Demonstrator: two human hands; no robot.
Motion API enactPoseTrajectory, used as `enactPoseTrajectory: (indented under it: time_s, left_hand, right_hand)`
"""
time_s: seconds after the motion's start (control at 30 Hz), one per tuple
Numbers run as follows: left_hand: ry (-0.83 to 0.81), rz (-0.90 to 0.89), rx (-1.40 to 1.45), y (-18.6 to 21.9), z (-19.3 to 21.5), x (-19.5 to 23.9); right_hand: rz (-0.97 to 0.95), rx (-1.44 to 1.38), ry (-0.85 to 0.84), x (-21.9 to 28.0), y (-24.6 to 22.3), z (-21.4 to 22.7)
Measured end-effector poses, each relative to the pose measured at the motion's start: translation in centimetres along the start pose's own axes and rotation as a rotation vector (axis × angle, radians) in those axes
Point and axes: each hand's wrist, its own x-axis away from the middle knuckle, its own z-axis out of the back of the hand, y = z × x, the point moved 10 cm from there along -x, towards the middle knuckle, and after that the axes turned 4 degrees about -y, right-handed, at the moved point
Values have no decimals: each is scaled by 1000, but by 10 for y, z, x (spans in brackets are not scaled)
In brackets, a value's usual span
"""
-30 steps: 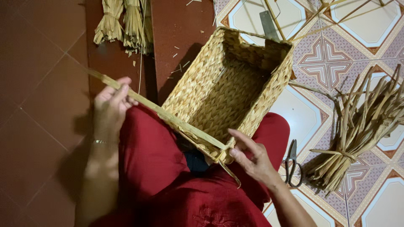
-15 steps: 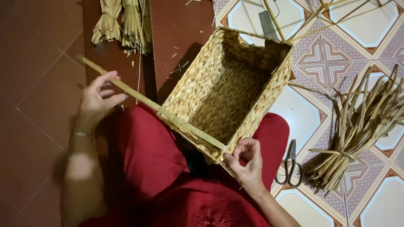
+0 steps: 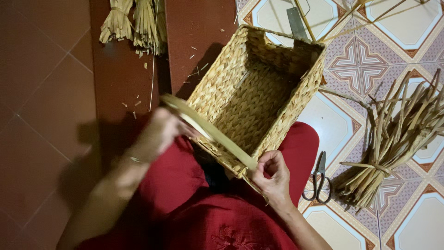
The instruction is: The person weaves a rectangular basket using dried palm leaves, interlacing strips through the existing weave and trimming excess with scissors. The basket is rotated and adjusted during the process.
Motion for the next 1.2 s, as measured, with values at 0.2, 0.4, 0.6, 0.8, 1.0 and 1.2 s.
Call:
enactPoseTrajectory:
  time_s: [0.2,0.4,0.6,0.8,1.0,1.2]
  left_hand:
    - [62,534,-83,-46,-86,-19]
    - [-254,231,-285,-30,-126,-28]
    - [-210,274,-242,-49,-123,-25]
    - [-230,321,-306,-57,-132,-32]
    - [-241,328,-430,-49,-134,-39]
    - [-282,399,-240,-51,-132,-31]
  right_hand:
    - [68,-599,-188,0,24,-6]
    - [73,-518,-107,-5,34,-2]
    - [65,-25,-133,3,11,0]
    - [96,-371,-251,-1,10,-9]
    - [-49,-259,-148,9,4,-5]
    - [-6,126,-79,8,-13,1]
